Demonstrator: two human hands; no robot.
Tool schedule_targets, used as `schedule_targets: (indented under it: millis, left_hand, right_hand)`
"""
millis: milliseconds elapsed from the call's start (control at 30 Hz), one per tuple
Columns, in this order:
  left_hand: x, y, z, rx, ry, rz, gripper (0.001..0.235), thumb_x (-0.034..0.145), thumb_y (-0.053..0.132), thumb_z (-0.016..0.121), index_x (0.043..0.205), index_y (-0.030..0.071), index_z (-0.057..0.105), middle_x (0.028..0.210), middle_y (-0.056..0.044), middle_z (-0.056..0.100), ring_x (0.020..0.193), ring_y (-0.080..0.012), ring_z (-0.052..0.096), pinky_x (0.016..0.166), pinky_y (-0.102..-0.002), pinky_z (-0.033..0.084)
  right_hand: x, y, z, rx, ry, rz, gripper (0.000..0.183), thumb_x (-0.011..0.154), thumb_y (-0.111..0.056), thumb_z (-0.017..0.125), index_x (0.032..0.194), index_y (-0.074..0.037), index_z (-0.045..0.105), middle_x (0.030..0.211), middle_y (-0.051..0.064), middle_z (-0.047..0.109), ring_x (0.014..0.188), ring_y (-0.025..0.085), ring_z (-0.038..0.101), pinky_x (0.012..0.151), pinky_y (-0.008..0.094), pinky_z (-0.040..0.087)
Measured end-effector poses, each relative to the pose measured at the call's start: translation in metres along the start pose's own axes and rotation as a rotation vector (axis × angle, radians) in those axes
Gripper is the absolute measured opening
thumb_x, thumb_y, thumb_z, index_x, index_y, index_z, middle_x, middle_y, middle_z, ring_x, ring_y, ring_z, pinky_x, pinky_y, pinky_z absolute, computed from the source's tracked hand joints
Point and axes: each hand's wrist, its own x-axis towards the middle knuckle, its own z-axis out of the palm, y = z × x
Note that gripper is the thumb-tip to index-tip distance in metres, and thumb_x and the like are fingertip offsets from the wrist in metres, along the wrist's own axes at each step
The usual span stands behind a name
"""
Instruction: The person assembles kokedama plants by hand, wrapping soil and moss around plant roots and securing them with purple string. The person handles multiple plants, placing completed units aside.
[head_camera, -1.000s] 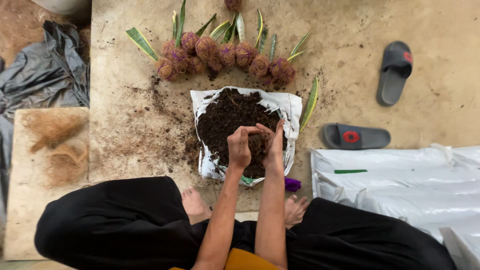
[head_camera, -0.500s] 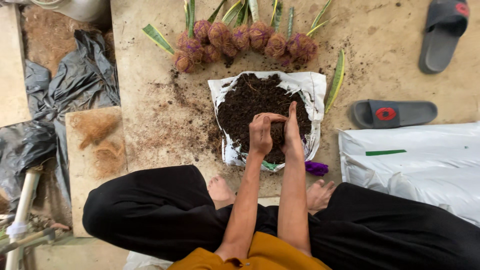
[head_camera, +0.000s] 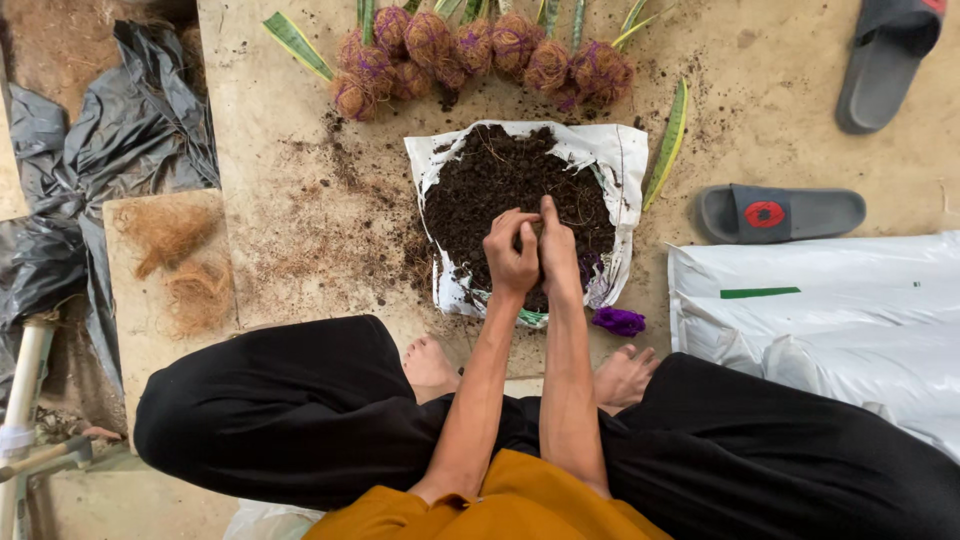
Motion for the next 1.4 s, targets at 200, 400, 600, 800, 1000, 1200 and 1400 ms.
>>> schedule_targets:
  millis: [200, 400, 600, 800, 1000, 1200, 1400]
  left_hand:
    - [-0.006, -0.009, -0.004, 0.028, 0.098, -0.019, 0.042, 0.101, 0.034, 0.054, 0.094, -0.002, 0.074, 0.099, -0.019, 0.075, 0.104, -0.0367, 0.073, 0.098, -0.048, 0.057]
    - [0.000, -0.011, 0.009, -0.327, 0.124, -0.628, 0.038, 0.099, 0.039, 0.047, 0.111, 0.008, 0.065, 0.102, -0.011, 0.069, 0.084, -0.0242, 0.071, 0.069, -0.035, 0.064]
    - [-0.003, -0.019, -0.002, -0.407, 0.311, -0.467, 0.045, 0.107, 0.035, 0.043, 0.101, 0.000, 0.071, 0.093, -0.014, 0.072, 0.080, -0.0233, 0.070, 0.070, -0.032, 0.060]
    - [0.005, -0.006, -0.018, -0.210, -0.112, 0.141, 0.040, 0.109, 0.032, 0.048, 0.109, 0.000, 0.073, 0.105, -0.015, 0.076, 0.105, -0.0282, 0.073, 0.106, -0.045, 0.056]
    - [0.006, 0.017, -0.009, -0.028, 0.021, -0.011, 0.035, 0.107, 0.029, 0.050, 0.117, 0.002, 0.071, 0.117, -0.019, 0.074, 0.111, -0.0299, 0.071, 0.098, -0.040, 0.056]
    - [0.001, 0.012, -0.005, -0.081, 0.025, -0.212, 0.034, 0.096, 0.022, 0.059, 0.123, 0.003, 0.068, 0.104, -0.011, 0.080, 0.095, -0.0230, 0.078, 0.085, -0.038, 0.062]
    - [-0.001, 0.012, -0.002, -0.152, 0.041, -0.168, 0.031, 0.101, 0.021, 0.061, 0.125, 0.003, 0.070, 0.112, -0.014, 0.079, 0.109, -0.0237, 0.076, 0.100, -0.039, 0.059]
  right_hand:
    - [-0.010, -0.005, 0.013, 0.019, -0.002, -0.023, 0.063, 0.104, -0.056, 0.061, 0.072, -0.002, 0.063, 0.063, 0.002, 0.050, 0.053, 0.013, 0.040, 0.045, 0.033, 0.029]
    - [-0.013, -0.008, 0.027, 0.246, 0.034, -0.185, 0.042, 0.101, -0.044, 0.049, 0.099, -0.008, 0.072, 0.093, 0.008, 0.068, 0.082, 0.019, 0.065, 0.074, 0.037, 0.057]
    - [-0.011, -0.005, 0.024, -0.311, 0.189, -0.443, 0.051, 0.103, -0.046, 0.058, 0.112, 0.003, 0.067, 0.103, 0.014, 0.073, 0.094, 0.020, 0.069, 0.083, 0.035, 0.054]
    - [-0.010, -0.025, -0.001, -0.070, -0.035, 0.061, 0.101, 0.103, -0.081, 0.042, 0.105, 0.015, 0.074, 0.081, 0.009, 0.061, 0.070, 0.021, 0.051, 0.059, 0.038, 0.039]
    - [-0.019, -0.024, 0.011, -0.115, 0.080, 0.019, 0.091, 0.086, -0.080, 0.053, 0.096, 0.006, 0.079, 0.071, 0.005, 0.069, 0.064, 0.013, 0.060, 0.055, 0.031, 0.047]
    - [-0.013, -0.012, 0.009, -0.014, 0.110, 0.108, 0.076, 0.085, -0.073, 0.060, 0.099, -0.001, 0.079, 0.063, 0.001, 0.056, 0.056, 0.014, 0.049, 0.048, 0.036, 0.037]
    - [-0.011, -0.004, 0.011, -0.061, 0.187, 0.006, 0.076, 0.094, -0.069, 0.063, 0.081, 0.006, 0.074, 0.063, 0.002, 0.053, 0.055, 0.013, 0.046, 0.048, 0.036, 0.033]
